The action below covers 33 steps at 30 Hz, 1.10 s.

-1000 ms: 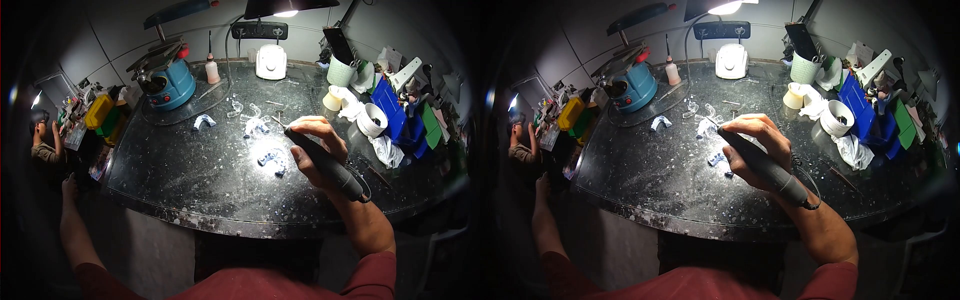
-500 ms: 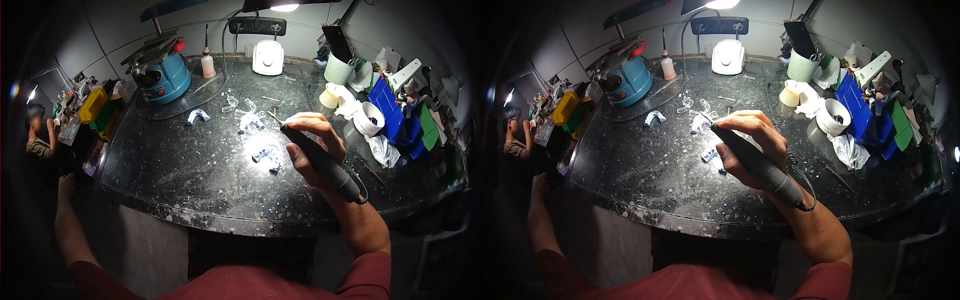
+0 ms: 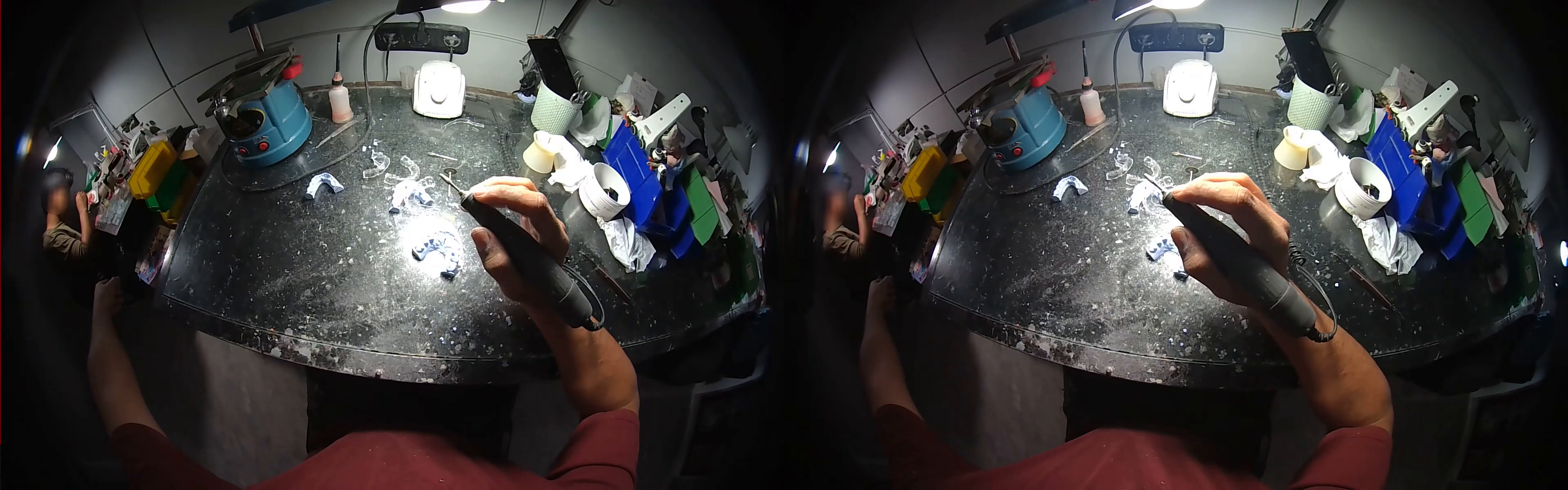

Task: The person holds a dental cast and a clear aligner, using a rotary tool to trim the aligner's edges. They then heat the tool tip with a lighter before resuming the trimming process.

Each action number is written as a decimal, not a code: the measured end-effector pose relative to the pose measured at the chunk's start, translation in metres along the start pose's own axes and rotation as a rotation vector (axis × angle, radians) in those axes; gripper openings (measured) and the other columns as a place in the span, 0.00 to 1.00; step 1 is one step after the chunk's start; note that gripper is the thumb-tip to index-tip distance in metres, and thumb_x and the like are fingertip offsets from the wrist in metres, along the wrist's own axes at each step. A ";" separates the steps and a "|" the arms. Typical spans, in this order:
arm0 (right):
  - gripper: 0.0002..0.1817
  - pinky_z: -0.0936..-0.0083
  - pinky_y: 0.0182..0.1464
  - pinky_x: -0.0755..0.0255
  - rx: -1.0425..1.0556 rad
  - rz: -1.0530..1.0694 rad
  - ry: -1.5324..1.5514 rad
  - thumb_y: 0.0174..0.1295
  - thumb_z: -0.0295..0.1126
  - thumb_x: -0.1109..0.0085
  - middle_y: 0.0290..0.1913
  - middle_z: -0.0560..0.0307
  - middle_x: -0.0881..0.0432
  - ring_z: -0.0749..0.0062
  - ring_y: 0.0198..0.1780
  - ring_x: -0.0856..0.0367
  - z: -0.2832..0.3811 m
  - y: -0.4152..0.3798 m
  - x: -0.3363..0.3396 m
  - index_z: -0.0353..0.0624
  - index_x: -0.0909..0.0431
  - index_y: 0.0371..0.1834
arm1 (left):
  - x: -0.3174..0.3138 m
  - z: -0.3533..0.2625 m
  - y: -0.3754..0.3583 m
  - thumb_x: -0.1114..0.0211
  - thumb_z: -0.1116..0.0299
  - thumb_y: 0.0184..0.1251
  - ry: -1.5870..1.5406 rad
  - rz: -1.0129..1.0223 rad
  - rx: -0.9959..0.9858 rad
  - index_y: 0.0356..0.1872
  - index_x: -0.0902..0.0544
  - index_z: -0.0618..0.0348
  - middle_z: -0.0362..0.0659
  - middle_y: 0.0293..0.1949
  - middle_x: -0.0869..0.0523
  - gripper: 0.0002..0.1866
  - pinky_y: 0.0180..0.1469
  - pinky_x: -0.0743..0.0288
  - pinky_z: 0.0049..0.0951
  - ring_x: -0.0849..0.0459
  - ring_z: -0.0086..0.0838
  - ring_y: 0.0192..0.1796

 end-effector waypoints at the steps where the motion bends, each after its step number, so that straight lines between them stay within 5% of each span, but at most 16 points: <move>1: 0.21 0.68 0.50 0.23 0.000 0.001 0.001 0.43 0.21 0.32 0.42 0.52 0.15 0.61 0.45 0.17 0.000 0.000 0.000 0.38 0.20 0.46 | -0.004 -0.003 -0.005 0.38 0.59 0.66 0.000 0.000 0.000 0.27 0.25 0.54 0.35 0.19 0.31 0.12 0.13 0.44 0.24 0.34 0.20 0.13; 12: 0.20 0.70 0.49 0.22 -0.041 -0.016 0.006 0.44 0.20 0.33 0.41 0.52 0.15 0.63 0.45 0.16 0.001 -0.001 -0.001 0.38 0.21 0.45 | -0.007 -0.007 -0.016 0.37 0.59 0.64 0.108 -0.077 -0.002 0.28 0.25 0.54 0.35 0.20 0.29 0.12 0.14 0.40 0.25 0.31 0.21 0.14; 17: 0.15 0.74 0.51 0.23 -0.398 -0.090 0.259 0.58 0.22 0.40 0.43 0.50 0.18 0.71 0.46 0.17 -0.013 -0.006 0.000 0.35 0.25 0.49 | -0.005 0.000 -0.012 0.37 0.59 0.63 0.087 -0.055 -0.014 0.28 0.25 0.54 0.35 0.20 0.29 0.11 0.14 0.40 0.26 0.31 0.21 0.14; 22: 0.14 0.74 0.52 0.24 -0.414 -0.097 0.251 0.62 0.24 0.42 0.43 0.49 0.18 0.70 0.46 0.17 -0.025 -0.006 0.006 0.34 0.26 0.50 | -0.001 -0.003 -0.008 0.37 0.61 0.63 0.058 -0.098 -0.033 0.25 0.26 0.54 0.35 0.18 0.30 0.11 0.14 0.40 0.26 0.32 0.21 0.14; 28: 0.13 0.75 0.50 0.23 -0.373 -0.081 0.232 0.61 0.23 0.42 0.42 0.49 0.17 0.71 0.46 0.16 -0.024 -0.007 0.002 0.35 0.26 0.50 | 0.019 0.006 0.036 0.42 0.60 0.64 -0.104 -0.078 -0.282 0.23 0.25 0.54 0.35 0.16 0.31 0.12 0.14 0.40 0.27 0.34 0.23 0.13; 30: 0.13 0.76 0.49 0.23 -0.351 -0.063 0.225 0.61 0.23 0.42 0.42 0.50 0.17 0.72 0.45 0.16 -0.023 -0.006 0.002 0.35 0.26 0.50 | 0.009 -0.023 -0.026 0.44 0.59 0.65 -0.048 -0.278 -0.024 0.23 0.25 0.54 0.35 0.16 0.30 0.13 0.14 0.41 0.28 0.34 0.24 0.13; 33: 0.13 0.77 0.48 0.23 -0.360 -0.056 0.212 0.61 0.23 0.42 0.42 0.50 0.17 0.73 0.44 0.16 -0.022 -0.005 0.001 0.35 0.26 0.49 | 0.021 -0.010 -0.003 0.44 0.54 0.66 0.004 -0.226 0.021 0.22 0.25 0.52 0.34 0.16 0.30 0.17 0.14 0.42 0.28 0.34 0.24 0.13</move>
Point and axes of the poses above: each hand's wrist, its own y-axis towards the middle knuckle, its own x-axis out of the back of the hand, z = x × y, the point moved 6 cm from there along y, towards the middle knuckle
